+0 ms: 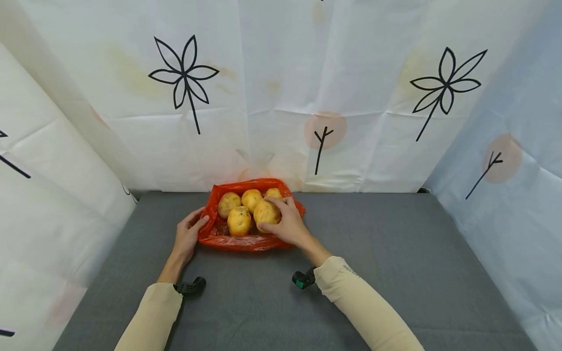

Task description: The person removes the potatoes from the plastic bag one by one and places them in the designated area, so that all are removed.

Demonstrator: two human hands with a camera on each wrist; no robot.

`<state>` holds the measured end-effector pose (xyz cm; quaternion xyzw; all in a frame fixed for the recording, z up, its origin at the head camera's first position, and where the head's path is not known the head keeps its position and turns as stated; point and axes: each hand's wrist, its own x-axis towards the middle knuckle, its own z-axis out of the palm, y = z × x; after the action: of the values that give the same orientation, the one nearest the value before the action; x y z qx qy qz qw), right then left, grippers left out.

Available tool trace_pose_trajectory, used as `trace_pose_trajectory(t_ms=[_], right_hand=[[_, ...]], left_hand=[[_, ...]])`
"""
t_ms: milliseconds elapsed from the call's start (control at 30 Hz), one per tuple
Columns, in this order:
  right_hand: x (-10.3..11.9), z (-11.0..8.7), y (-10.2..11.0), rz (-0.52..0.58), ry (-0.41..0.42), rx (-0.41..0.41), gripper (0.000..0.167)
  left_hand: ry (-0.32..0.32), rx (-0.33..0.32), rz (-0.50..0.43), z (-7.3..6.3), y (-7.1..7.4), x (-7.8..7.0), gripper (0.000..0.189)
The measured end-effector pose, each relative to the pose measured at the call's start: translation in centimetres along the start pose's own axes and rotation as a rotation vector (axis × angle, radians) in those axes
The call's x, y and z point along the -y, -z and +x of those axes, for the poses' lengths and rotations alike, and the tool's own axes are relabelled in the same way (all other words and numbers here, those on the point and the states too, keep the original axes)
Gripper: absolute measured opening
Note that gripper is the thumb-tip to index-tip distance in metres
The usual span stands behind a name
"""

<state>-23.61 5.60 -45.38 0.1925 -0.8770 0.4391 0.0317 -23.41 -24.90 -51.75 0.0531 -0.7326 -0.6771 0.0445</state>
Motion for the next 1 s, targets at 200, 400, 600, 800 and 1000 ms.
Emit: trace_pose_trajectory(t_ms=[200, 400, 600, 800, 1000], right_hand=[[0.4, -0.1, 2.1, 0.041, -0.008, -0.034, 0.069], [-0.3, -0.1, 4.7, 0.089, -0.05, -0.059, 0.071], [-1.9, -0.5, 7.3, 0.099, -0.095, -0.104, 0.07], [-4.4, -0.9, 9.1, 0.072, -0.167, -0.133, 0.07], [-6.8, -1.2, 9.7, 0.053, -0.252, -0.112, 0.068]], left_hand=[[-0.002, 0.001, 0.008, 0.0, 0.0, 0.0, 0.05], [-0.012, -0.018, 0.008, -0.2, -0.1, -0.1, 0.05], [-0.009, -0.002, 0.007, -0.3, -0.1, -0.2, 0.051], [-0.001, 0.007, 0.01, -0.3, 0.0, -0.3, 0.05], [0.007, 0.005, 0.013, -0.1, 0.1, -0.1, 0.05]])
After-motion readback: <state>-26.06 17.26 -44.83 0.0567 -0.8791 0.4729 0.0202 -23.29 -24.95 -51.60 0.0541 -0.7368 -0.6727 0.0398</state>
